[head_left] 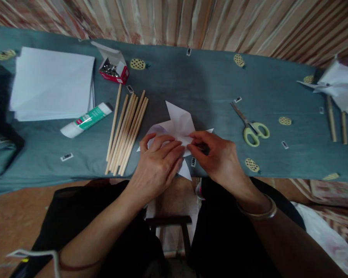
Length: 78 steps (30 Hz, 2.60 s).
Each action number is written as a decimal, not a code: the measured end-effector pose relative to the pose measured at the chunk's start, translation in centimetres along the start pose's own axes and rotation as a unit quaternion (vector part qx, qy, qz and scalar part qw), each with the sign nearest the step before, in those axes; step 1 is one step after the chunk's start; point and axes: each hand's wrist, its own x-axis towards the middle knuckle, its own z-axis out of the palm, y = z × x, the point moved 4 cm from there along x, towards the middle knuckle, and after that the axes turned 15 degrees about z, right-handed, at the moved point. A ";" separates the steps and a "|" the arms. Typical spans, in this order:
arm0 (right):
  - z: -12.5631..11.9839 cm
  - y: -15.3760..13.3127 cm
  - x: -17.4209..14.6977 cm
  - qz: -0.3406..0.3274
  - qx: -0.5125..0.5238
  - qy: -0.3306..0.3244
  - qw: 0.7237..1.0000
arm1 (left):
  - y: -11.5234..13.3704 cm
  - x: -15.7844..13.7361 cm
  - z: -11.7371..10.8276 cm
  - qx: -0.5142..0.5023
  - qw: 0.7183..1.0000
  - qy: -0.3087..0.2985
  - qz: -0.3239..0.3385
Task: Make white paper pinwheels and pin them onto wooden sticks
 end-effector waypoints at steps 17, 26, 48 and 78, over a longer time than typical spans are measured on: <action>0.1 -0.1 0.0 -0.014 -0.015 -0.004 1.000 | 0.0 0.0 0.1 0.016 1.000 -0.014 -0.004; 0.3 -0.2 -0.1 -0.043 -0.053 0.019 0.997 | -0.1 -0.1 0.3 0.029 1.000 -0.011 0.003; 0.2 -0.8 -0.3 -0.083 -0.087 0.053 0.991 | -0.2 0.0 0.1 0.022 1.000 -0.019 -0.007; 0.5 -1.3 4.7 0.052 0.032 -0.100 0.993 | 0.0 -0.2 0.3 0.053 0.998 -0.016 0.007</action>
